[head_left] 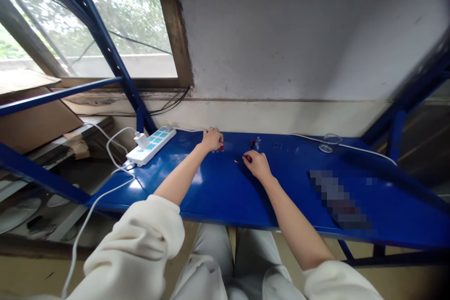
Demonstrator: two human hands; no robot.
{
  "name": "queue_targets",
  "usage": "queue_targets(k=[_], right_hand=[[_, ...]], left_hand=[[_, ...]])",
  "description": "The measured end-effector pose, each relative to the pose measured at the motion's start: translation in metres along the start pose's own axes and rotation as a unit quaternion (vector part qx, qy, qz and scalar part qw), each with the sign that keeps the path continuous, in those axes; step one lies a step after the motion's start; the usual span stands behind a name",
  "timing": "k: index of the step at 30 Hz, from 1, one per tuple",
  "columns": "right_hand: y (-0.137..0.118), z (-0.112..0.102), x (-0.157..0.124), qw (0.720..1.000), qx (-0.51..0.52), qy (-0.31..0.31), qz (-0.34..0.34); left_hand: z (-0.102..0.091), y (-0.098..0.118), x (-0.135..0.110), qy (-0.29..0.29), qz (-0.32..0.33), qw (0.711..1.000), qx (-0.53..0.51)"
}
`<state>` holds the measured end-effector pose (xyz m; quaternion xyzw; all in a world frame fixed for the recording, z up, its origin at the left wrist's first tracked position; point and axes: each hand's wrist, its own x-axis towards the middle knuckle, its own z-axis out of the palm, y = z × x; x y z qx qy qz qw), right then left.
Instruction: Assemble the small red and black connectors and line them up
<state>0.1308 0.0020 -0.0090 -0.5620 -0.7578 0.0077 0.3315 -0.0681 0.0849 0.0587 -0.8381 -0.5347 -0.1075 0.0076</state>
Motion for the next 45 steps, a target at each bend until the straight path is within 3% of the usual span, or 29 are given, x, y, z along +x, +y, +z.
queue_targets(k=[9,25,29,33,38,42,45], right_hand=[[0.0,-0.001,0.001,1.0,0.013,0.006,-0.001],[-0.003,-0.005,0.001,1.0,0.004,-0.001,0.011],[-0.001,-0.005,0.001,0.998,-0.025,-0.004,0.055],[0.006,-0.005,0.002,0.989,-0.057,0.01,0.135],[0.023,-0.007,0.006,0.966,-0.063,-0.013,0.249],[0.033,-0.007,0.013,0.954,-0.078,-0.035,0.287],[0.037,-0.003,0.02,0.95,-0.086,-0.044,0.298]], left_hand=[[-0.003,-0.001,-0.001,-0.031,0.002,0.999,0.022],[-0.003,0.0,-0.001,-0.028,-0.009,0.999,0.017],[-0.007,0.01,-0.004,0.048,0.021,0.999,-0.011],[-0.008,0.04,-0.01,0.139,0.092,0.984,-0.064],[0.017,0.079,-0.014,0.094,0.159,0.979,-0.085],[0.048,0.093,-0.009,0.03,0.106,0.991,-0.07],[0.066,0.098,-0.002,0.014,0.067,0.996,-0.055]])
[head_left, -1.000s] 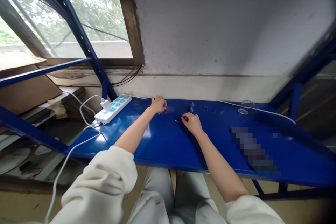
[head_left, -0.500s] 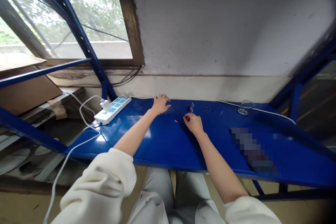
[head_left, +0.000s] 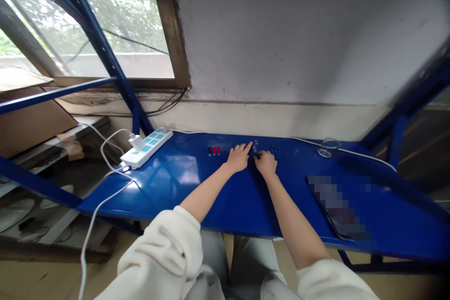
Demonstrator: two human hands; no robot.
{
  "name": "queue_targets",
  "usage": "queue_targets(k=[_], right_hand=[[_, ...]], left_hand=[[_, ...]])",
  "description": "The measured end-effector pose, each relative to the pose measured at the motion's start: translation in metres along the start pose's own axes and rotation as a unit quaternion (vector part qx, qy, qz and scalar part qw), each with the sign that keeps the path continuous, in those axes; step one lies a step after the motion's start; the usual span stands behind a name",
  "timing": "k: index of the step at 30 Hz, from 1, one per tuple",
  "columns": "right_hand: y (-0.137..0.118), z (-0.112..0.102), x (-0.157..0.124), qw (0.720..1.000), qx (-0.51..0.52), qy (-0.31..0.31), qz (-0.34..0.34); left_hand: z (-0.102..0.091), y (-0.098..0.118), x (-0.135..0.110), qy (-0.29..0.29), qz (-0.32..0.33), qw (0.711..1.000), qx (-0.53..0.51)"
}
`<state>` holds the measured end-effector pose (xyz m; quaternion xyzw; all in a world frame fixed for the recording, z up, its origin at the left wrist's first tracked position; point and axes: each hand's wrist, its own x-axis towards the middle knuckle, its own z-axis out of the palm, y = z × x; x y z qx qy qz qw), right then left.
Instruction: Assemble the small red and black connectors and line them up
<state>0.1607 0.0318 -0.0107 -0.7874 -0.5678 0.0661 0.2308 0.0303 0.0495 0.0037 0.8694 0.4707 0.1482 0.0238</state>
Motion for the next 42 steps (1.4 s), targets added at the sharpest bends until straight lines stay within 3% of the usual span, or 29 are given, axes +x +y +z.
queue_targets(k=[5,15,21,25,29,36,42], right_hand=[[0.0,0.008,0.012,1.0,0.001,0.014,0.001],[0.003,0.016,0.021,0.996,0.057,0.066,-0.005],[-0.001,0.013,0.02,0.995,0.073,0.063,0.004],[-0.013,0.001,0.012,0.997,0.077,0.01,0.011],[-0.026,-0.007,-0.009,0.995,0.09,-0.011,-0.047],[-0.023,0.0,-0.036,0.981,0.066,0.027,-0.183],[-0.024,-0.001,-0.036,0.976,0.038,0.038,-0.21]], left_hand=[[0.013,0.003,0.011,0.003,-0.033,0.999,0.023],[0.005,0.002,0.016,0.123,-0.026,0.99,-0.06],[-0.005,-0.004,-0.005,0.216,-0.048,0.953,-0.208],[-0.015,-0.004,-0.024,0.273,-0.066,0.922,-0.267],[-0.017,-0.007,-0.04,0.299,-0.089,0.903,-0.296],[-0.01,-0.009,-0.054,0.329,-0.109,0.882,-0.319],[-0.006,-0.01,-0.054,0.315,-0.112,0.88,-0.338]])
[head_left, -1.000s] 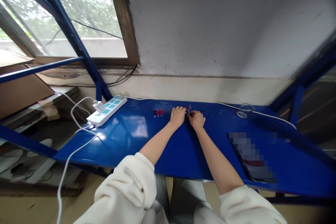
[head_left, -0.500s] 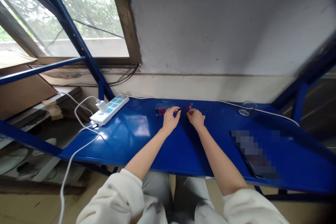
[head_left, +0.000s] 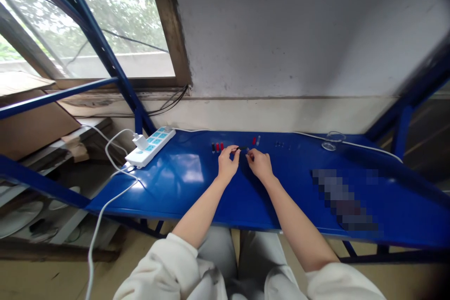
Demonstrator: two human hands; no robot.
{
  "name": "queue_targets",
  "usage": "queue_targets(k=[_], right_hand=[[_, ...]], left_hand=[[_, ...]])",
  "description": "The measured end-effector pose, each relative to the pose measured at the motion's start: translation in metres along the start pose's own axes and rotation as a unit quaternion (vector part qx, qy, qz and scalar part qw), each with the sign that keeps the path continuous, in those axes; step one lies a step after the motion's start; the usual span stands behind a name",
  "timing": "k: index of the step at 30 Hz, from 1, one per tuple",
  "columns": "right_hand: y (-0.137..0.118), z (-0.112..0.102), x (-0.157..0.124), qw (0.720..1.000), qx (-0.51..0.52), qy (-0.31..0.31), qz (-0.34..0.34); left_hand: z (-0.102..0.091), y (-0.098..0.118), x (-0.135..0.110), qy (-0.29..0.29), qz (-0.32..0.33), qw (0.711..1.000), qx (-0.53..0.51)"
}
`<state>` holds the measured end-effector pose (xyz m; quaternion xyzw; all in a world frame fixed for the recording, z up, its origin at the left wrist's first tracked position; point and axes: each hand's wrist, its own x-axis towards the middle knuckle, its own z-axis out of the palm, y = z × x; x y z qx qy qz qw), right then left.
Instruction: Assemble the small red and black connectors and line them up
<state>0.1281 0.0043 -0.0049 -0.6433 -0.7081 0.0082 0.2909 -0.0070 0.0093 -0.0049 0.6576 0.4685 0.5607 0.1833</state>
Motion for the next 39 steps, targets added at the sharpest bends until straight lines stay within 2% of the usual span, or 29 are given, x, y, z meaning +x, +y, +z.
queue_targets(k=[19,25,28,39], right_hand=[[-0.0001,-0.0032,0.0002,0.999,-0.02,-0.025,0.039],[0.0004,-0.0024,0.0001,0.995,-0.102,-0.004,0.007],[0.0022,-0.0013,0.0002,0.992,-0.126,0.011,-0.008],[0.0013,-0.0002,0.0001,0.991,-0.096,0.041,-0.081]], left_hand=[[-0.0014,-0.0046,0.0004,-0.029,0.021,0.999,0.002],[-0.0064,0.0023,0.0,-0.029,0.065,0.997,0.028],[-0.007,0.0051,-0.001,-0.047,0.078,0.995,0.035],[-0.0023,0.0026,-0.0018,-0.115,0.049,0.991,0.049]])
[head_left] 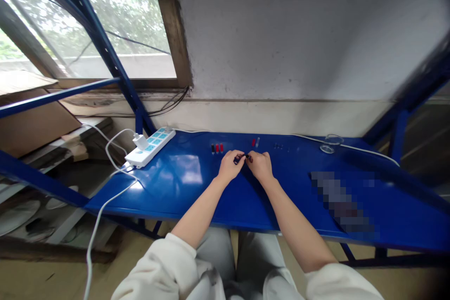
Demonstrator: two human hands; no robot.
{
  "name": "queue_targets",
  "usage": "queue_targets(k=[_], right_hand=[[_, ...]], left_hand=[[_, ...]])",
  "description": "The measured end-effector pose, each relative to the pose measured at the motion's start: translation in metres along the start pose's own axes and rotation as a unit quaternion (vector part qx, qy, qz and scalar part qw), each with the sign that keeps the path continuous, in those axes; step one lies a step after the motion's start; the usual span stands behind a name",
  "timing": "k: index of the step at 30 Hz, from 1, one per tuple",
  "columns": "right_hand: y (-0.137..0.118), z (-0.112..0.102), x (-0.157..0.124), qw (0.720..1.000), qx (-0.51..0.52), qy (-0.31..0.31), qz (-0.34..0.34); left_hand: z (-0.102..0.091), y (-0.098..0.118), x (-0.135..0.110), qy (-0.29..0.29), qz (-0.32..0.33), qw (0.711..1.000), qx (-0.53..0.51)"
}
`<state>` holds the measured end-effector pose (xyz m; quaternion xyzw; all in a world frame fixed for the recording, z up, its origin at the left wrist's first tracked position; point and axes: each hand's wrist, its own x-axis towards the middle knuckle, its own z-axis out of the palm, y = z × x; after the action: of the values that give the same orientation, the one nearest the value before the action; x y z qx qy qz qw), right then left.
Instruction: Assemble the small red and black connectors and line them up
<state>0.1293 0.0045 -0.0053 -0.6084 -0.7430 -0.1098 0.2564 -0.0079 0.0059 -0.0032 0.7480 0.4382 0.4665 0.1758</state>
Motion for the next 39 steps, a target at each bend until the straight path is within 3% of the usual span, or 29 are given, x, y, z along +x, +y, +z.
queue_targets(k=[4,8,13,16,20,28,39], right_hand=[[0.001,-0.001,-0.001,1.0,0.006,0.013,-0.006],[-0.002,-0.001,-0.001,0.998,0.056,0.021,0.004],[-0.006,0.001,-0.002,0.992,0.126,0.024,0.018],[-0.005,0.003,-0.002,0.991,0.131,0.006,0.02],[-0.003,0.003,-0.002,0.991,0.134,-0.014,0.022],[-0.004,0.002,-0.002,0.989,0.144,-0.025,0.024],[-0.005,-0.001,-0.001,0.988,0.152,-0.025,0.023]], left_hand=[[-0.006,0.005,0.007,-0.035,0.018,0.999,0.034],[-0.027,0.012,0.031,-0.117,0.048,0.987,0.101],[-0.061,0.015,0.072,-0.1,0.028,0.975,0.197],[-0.07,0.01,0.086,-0.119,0.005,0.956,0.269],[-0.067,-0.004,0.086,-0.161,-0.034,0.935,0.315],[-0.061,-0.02,0.078,-0.184,-0.066,0.926,0.323],[-0.058,-0.025,0.077,-0.173,-0.073,0.929,0.319]])
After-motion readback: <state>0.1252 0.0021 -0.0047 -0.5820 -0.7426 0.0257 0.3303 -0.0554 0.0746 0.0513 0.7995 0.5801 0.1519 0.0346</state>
